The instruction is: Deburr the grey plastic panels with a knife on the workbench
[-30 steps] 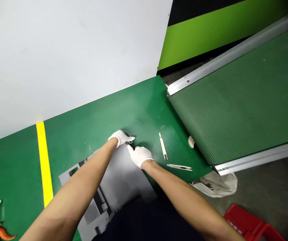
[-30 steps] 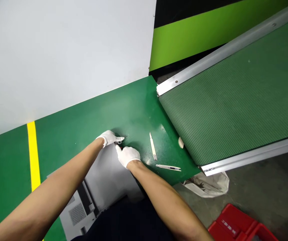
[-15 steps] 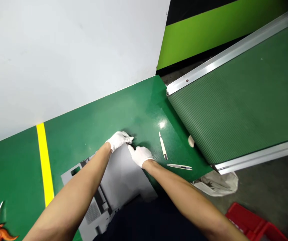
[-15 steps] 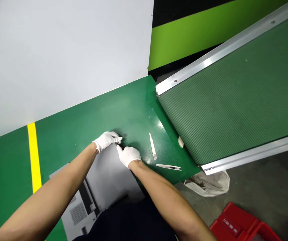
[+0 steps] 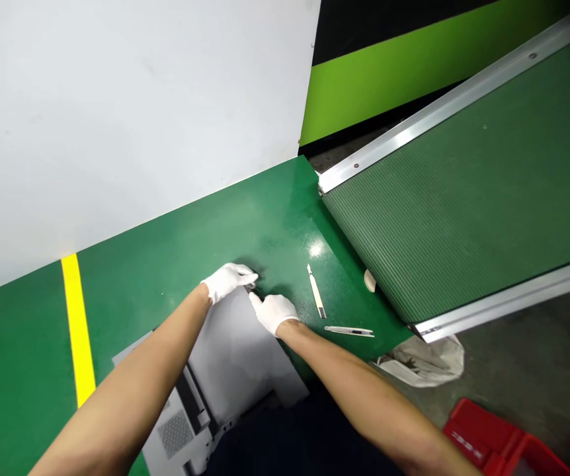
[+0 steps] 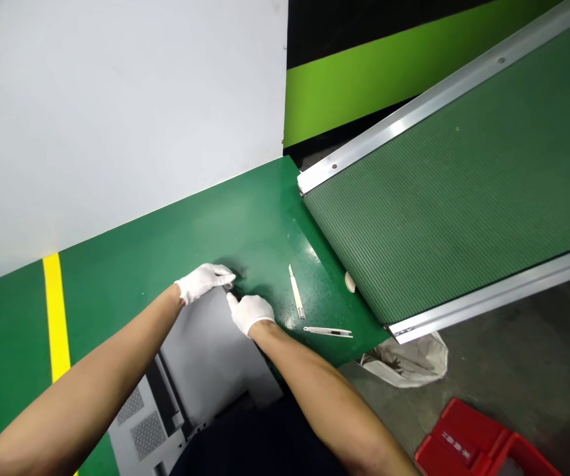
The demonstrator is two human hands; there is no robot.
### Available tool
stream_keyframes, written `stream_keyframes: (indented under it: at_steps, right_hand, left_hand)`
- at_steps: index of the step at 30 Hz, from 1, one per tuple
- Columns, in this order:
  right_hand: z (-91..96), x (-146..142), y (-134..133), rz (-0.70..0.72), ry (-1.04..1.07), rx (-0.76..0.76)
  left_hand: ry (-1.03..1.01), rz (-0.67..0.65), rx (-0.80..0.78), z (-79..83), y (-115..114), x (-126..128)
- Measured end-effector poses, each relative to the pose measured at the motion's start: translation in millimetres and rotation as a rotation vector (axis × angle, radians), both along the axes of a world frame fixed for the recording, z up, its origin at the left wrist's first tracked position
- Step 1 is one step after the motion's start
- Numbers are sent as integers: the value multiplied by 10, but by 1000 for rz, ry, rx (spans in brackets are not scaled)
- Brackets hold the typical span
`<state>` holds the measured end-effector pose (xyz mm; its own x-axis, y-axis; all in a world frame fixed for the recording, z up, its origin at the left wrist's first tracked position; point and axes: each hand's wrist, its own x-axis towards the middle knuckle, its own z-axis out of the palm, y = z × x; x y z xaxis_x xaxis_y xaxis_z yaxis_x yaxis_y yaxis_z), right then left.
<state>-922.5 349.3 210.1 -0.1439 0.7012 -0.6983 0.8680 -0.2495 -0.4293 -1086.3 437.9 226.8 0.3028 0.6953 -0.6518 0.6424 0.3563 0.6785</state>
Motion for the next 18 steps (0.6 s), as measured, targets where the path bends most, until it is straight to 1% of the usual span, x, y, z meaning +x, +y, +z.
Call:
stream_keyframes:
  at_steps: [1, 3, 5, 7, 8, 10, 11, 12, 14, 15, 16, 17, 18]
  right_hand:
    - [-25, 33, -20, -5, 11, -2]
    - [-64, 117, -75, -32, 31, -9]
    - [-81, 219, -136, -79, 35, -29]
    - [-63, 327, -193, -126, 17, -60]
    - [-38, 380, -217, -144, 2, -72]
    - [47, 477, -258, -171, -30, -64]
    - [106, 520, -276, -182, -37, -16]
    - [173, 558, -292, -206, -23, 63]
    - [312, 626, -320, -335, 127, 187]
    - [372, 658, -334, -420, 228, 212]
    - [415, 693, -349, -512, 344, 177]
    - [439, 735, -368, -605, 479, 70]
    - [440, 787, -397, -692, 629, -85]
  left_hand:
    - [-79, 95, 31, 31, -52, -94]
    - [-197, 328, 109, 56, -133, -263]
    - [-218, 531, 192, 65, -194, -372]
    - [-191, 657, 272, 106, -255, -393]
    - [-171, 688, 304, 146, -291, -366]
    - [-127, 671, 326, 265, -385, -236]
    - [-116, 632, 319, 336, -444, -136]
    - [-110, 578, 304, 407, -511, -17]
    - [-111, 439, 265, 530, -673, 262]
    - [-114, 364, 267, 575, -764, 415]
    - [-119, 292, 291, 609, -862, 572]
    - [-123, 216, 326, 634, -963, 729]
    - [-129, 127, 365, 652, -1065, 882]
